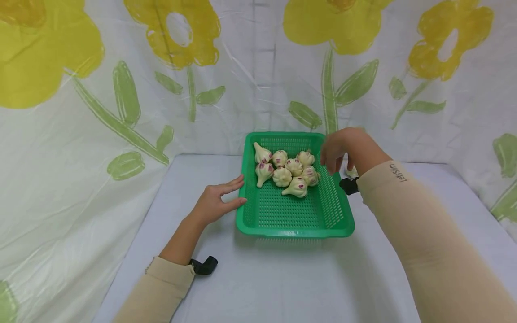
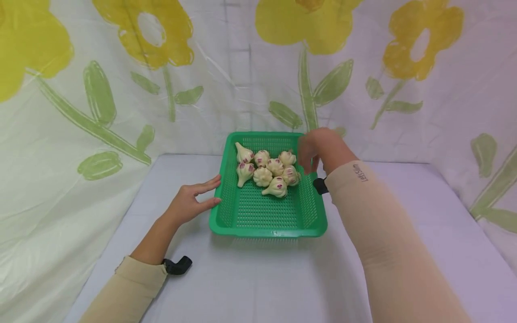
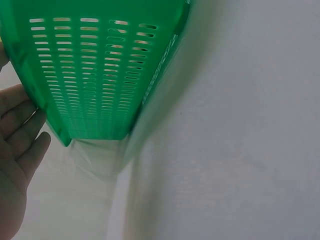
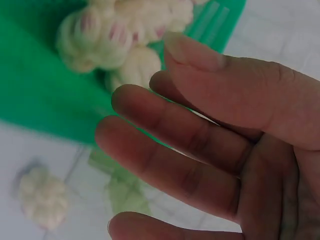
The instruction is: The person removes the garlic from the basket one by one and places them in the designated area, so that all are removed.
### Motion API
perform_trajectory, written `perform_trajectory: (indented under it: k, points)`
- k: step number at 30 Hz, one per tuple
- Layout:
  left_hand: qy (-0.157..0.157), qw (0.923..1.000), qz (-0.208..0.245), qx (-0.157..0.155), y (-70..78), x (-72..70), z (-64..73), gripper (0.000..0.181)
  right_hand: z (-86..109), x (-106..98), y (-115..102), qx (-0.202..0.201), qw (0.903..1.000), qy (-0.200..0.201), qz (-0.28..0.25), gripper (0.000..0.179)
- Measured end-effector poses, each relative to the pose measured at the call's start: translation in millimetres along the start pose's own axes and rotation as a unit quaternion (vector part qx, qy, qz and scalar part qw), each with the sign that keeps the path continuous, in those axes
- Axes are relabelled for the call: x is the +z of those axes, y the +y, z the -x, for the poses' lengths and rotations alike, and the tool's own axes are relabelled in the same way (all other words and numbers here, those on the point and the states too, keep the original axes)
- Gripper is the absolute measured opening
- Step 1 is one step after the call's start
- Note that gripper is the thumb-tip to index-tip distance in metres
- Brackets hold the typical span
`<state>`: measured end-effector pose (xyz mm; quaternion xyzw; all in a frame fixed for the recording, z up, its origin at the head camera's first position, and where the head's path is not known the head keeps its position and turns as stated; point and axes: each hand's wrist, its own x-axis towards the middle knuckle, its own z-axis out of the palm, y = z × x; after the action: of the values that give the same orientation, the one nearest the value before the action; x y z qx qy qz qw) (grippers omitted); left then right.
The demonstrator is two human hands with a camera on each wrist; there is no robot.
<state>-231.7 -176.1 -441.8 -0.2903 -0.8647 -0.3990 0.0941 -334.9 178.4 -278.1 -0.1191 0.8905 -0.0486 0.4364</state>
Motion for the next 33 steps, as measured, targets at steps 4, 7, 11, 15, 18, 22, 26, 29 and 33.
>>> perform_trajectory:
  k: [4, 7, 11, 15, 18, 22, 26, 29, 33]
  points:
    - [-0.004, 1.0, -0.003, 0.0, 0.8, -1.1, 0.6, 0.054, -12.7, 4, -16, -0.015, 0.9998, -0.005, -0.009, 0.056]
    - [-0.004, 1.0, -0.001, 0.001, 1.4, -1.6, 0.8, 0.054, -23.2, 8, -24, -0.021, 0.9994, -0.001, -0.028, 0.052]
    - [-0.012, 0.9999, 0.0, -0.003, 2.6, -2.3, 0.5, 0.054, -36.1, 17, -29, -0.034, 0.998, 0.009, -0.052, 0.055]
    - [-0.018, 0.9998, -0.001, -0.01, 4.4, -3.8, -0.1, 0.055, -45.9, 26, -31, -0.048, 0.994, 0.025, -0.095, 0.059]
    - [-0.018, 0.9998, -0.003, -0.011, 5.1, -5.5, -0.2, 0.056, -53.3, 31, -28, -0.063, 0.9871, 0.05, -0.139, 0.06]
    - [-0.016, 0.9998, -0.004, -0.011, 5.7, -5.4, -0.6, 0.056, -64.1, 39, -19, -0.086, 0.975, 0.077, -0.19, 0.056]
    - [-0.015, 0.9999, -0.007, -0.005, 4.7, -5.0, -0.9, 0.056, -75.5, 47, -12, -0.104, 0.9666, 0.071, -0.223, 0.053]
    - [-0.014, 0.9999, -0.008, -0.002, 3.8, -4.3, -0.8, 0.056, -81.6, 51, -9, -0.122, 0.9632, 0.055, -0.233, 0.053]
    - [-0.012, 0.9999, -0.004, -0.003, 3.3, -3.9, -0.6, 0.056, -86.8, 55, -9, -0.135, 0.9592, 0.035, -0.246, 0.054]
